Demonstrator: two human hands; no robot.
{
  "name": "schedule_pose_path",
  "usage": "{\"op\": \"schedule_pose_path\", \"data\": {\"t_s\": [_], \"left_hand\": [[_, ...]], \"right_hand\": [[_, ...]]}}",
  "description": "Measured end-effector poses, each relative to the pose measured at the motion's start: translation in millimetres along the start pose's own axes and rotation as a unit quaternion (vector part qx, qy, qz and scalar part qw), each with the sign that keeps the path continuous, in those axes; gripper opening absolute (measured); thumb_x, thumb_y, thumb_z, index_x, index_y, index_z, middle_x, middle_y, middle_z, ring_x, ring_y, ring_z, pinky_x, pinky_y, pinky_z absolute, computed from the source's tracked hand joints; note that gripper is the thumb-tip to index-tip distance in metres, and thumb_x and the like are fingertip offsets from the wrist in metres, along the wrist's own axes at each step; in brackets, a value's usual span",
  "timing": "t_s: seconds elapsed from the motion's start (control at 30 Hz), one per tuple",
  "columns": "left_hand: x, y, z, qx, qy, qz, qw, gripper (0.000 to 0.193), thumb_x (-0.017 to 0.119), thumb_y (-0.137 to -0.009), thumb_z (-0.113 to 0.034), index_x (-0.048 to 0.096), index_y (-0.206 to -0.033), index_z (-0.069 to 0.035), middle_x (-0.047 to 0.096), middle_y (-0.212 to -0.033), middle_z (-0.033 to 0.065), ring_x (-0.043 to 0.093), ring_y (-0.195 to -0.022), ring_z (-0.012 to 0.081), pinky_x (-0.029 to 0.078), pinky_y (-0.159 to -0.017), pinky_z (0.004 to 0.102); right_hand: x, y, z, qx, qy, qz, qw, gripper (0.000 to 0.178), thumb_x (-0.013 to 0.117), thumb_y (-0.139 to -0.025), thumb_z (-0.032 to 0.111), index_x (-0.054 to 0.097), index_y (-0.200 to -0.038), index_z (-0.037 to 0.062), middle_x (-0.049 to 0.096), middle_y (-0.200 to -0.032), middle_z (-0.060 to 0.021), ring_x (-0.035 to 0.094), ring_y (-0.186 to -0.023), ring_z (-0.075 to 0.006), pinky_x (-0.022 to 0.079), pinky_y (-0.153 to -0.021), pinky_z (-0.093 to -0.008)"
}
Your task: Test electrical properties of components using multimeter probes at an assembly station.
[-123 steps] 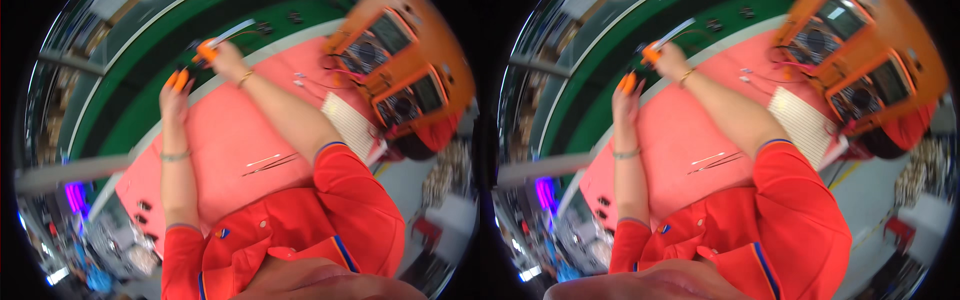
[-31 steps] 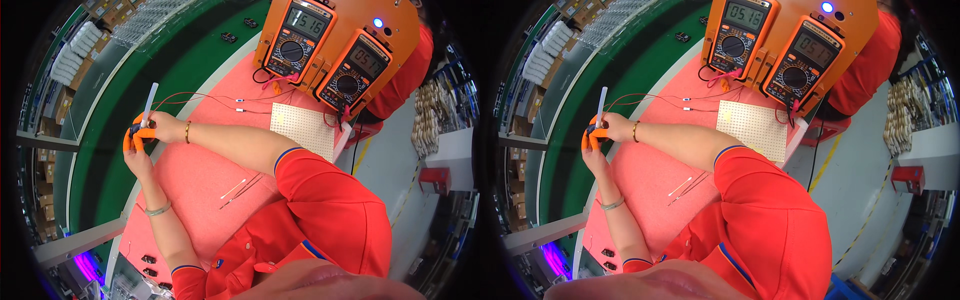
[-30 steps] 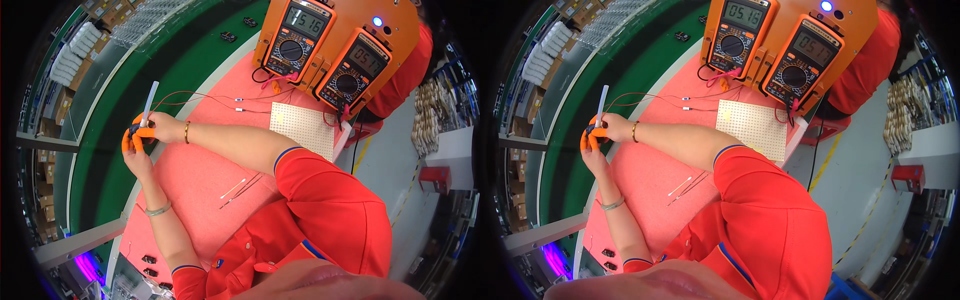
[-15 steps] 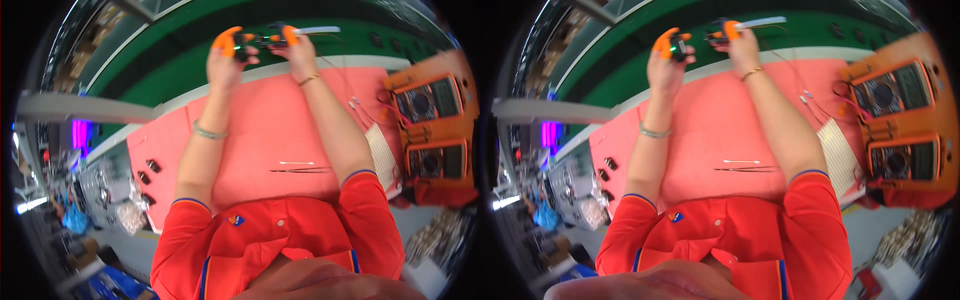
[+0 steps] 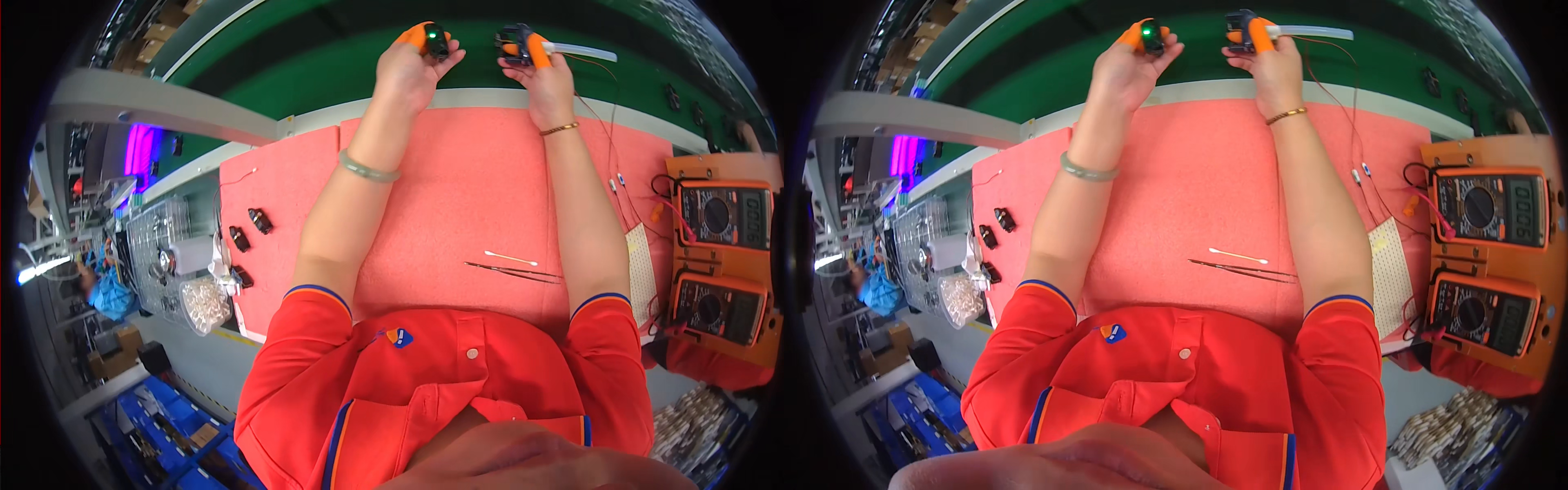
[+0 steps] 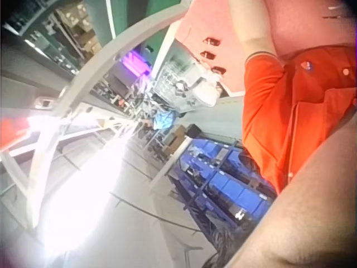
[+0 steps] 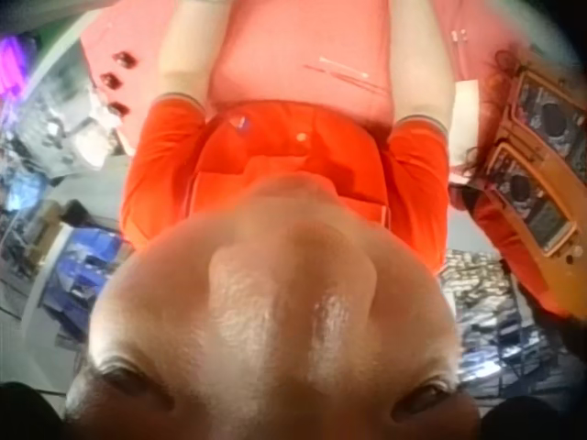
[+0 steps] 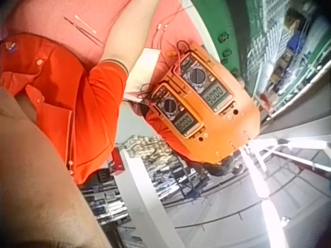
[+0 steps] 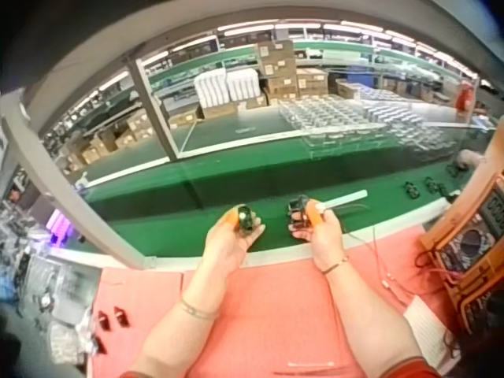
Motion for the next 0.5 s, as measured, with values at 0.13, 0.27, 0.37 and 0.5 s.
{"op": "schedule_pose_path", "data": {"t_s": [0.13, 0.27, 0.37, 0.5], "left_hand": [[-19.0, -13.4, -10.6, 0.238, -0.47, -0.106, 0.843, 0.019, 0.049, -0.079, -0.013, 0.054, -0.095, -0.005, 0.057, -0.081, 0.0094, 0.055, -0.072, 0.0201, 0.045, -0.065, 0.0282], [-25.3, -16.5, -10.2, 0.253, -0.621, -0.112, 0.733, 0.023, 0.054, -0.075, -0.015, 0.056, -0.095, -0.006, 0.059, -0.083, 0.0129, 0.056, -0.078, 0.0264, 0.044, -0.069, 0.0321], [-32.4, -18.9, 1.8, 0.325, -0.644, -0.161, 0.673, 0.022, 0.054, -0.075, -0.016, 0.058, -0.094, -0.005, 0.058, -0.086, 0.0145, 0.054, -0.085, 0.0281, 0.043, -0.074, 0.0336], [-28.7, -22.7, 4.4, 0.433, -0.629, -0.14, 0.631, 0.023, 0.052, -0.074, -0.02, 0.06, -0.088, -0.004, 0.057, -0.09, 0.0156, 0.05, -0.093, 0.0297, 0.04, -0.081, 0.0368]], "right_hand": [[3.2, 1.3, 1.2, 0.029, -0.008, -0.016, 0.999, 0.03, 0.035, -0.088, 0.022, 0.043, -0.107, -0.0003, 0.056, -0.093, -0.0139, 0.059, -0.079, -0.0256, 0.048, -0.065, -0.0283], [5.9, 6.8, -2.5, 0.024, -0.017, 0.008, 1.0, 0.03, 0.034, -0.088, 0.022, 0.044, -0.107, 0.0007, 0.056, -0.093, -0.0129, 0.058, -0.078, -0.0259, 0.048, -0.065, -0.0291], [-4.0, 4.2, -8.4, 0.011, 0.006, 0.012, 1.0, 0.03, 0.036, -0.087, 0.023, 0.045, -0.107, 0.0014, 0.057, -0.091, -0.0126, 0.058, -0.076, -0.0257, 0.048, -0.064, -0.03], [-9.6, 7.1, -3.3, 0.031, -0.018, 0.026, 0.999, 0.029, 0.041, -0.085, 0.023, 0.047, -0.103, 0.0017, 0.057, -0.088, -0.013, 0.058, -0.074, -0.0248, 0.048, -0.062, -0.0301]]}}
Point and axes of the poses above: each hand's wrist, its own y-axis away from the middle knuckle, its own x-axis out of the palm, z = x × y, the point moved 3 cm from there along -y, towards the middle knuckle
